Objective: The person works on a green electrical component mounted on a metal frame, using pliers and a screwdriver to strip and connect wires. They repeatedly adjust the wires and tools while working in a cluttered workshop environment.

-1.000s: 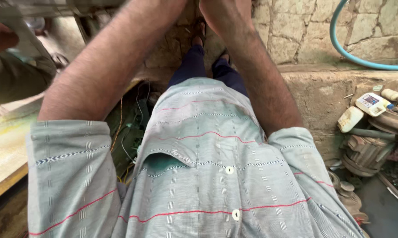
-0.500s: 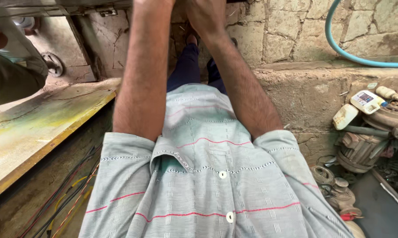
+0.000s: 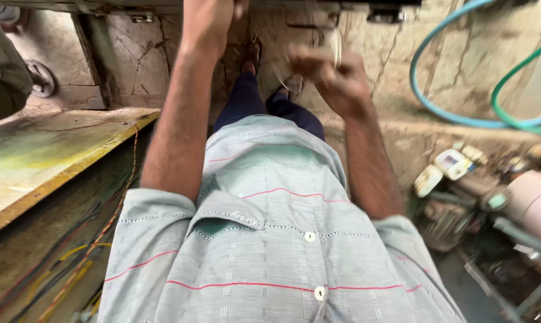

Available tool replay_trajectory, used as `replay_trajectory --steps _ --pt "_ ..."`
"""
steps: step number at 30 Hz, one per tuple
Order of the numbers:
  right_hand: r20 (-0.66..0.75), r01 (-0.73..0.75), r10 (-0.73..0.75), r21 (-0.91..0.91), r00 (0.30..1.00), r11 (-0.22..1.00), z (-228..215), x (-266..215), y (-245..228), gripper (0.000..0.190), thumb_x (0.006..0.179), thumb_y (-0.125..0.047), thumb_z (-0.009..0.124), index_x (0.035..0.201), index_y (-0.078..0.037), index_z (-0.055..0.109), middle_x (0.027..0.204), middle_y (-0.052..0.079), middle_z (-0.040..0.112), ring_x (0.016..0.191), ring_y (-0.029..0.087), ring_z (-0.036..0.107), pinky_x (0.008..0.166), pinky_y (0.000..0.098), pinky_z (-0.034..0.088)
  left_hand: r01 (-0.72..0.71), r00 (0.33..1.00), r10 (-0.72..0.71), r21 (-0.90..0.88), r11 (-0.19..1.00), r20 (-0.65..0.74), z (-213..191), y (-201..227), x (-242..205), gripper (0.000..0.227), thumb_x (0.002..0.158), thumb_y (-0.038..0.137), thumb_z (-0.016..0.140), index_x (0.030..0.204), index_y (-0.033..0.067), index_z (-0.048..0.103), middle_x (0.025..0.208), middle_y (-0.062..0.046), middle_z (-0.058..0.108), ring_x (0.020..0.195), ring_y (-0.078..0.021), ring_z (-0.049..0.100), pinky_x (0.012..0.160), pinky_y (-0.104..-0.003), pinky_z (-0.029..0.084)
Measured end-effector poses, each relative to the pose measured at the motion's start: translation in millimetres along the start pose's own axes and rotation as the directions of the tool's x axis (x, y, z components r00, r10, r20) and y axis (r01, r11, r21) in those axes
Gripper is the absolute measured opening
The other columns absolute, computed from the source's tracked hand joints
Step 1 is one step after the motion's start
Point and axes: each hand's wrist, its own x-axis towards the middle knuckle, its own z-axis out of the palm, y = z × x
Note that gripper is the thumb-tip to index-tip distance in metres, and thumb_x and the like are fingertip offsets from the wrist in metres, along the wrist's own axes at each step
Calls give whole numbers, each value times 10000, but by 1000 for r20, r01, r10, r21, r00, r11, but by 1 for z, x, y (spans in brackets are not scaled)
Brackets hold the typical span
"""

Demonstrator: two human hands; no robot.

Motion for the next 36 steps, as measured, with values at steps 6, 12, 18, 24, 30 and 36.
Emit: replay_trajectory --steps 6,12,18,24,30,36 --pt "-543 -567 171 -807 822 165 -11 -14 -57 485 992 -315 774 1325 24 675 1281 213 722 1176 301 701 962 388 540 -44 985 54 64 997 -161 -74 38 -67 143 1050 203 653 1141 101 695 915 41 691 756 -41 689 615 -188 596" --pt "-309 -265 -255 -945 916 193 -14 44 -112 329 1094 -217 765 1320 12 695 1176 158 773 1061 259 758 936 391 600 -137 960 82 -191 972 -269 -140 26 -88 114 1138 22 636 1223 -5 708 902 -29 654 682 -72 578 590 -235 455" --pt "-234 -343 -266 -781 935 -522 -40 153 -91 308 1109 -274 755 1132 23 679 948 231 729 857 359 720 722 480 562 -116 967 72 -172 978 -245 -153 37 -70 114 1095 10 629 1186 -18 692 867 -1 627 705 -53 553 591 -207 441" --pt "-670 -635 23 -713 742 -296 -31 192 -79 390 954 -171 709 1291 3 618 1056 177 742 831 232 780 697 311 656 -176 984 180 -195 965 5 -140 81 -48 134 1091 31 620 1204 -10 677 867 18 610 697 -35 528 587 -195 429" --pt "-711 -477 -77 -543 699 691 37 166 -128 495 1004 -269 730 1352 77 659 968 90 684 671 106 630 493 233 495 -128 961 181 -245 961 210 -134 127 -23 166 1086 69 629 1220 -19 674 874 29 608 717 -26 527 619 -195 441" --pt "-465 -72 -287 -614 837 786 120 154 -137 564 1068 -339 757 1387 100 604 989 106 677 668 101 616 514 253 499 -232 834 370 -348 908 410 -113 158 6 312 1125 143 623 1397 -7 591 1139 -55 688 995 -109 660 854 -249 606"
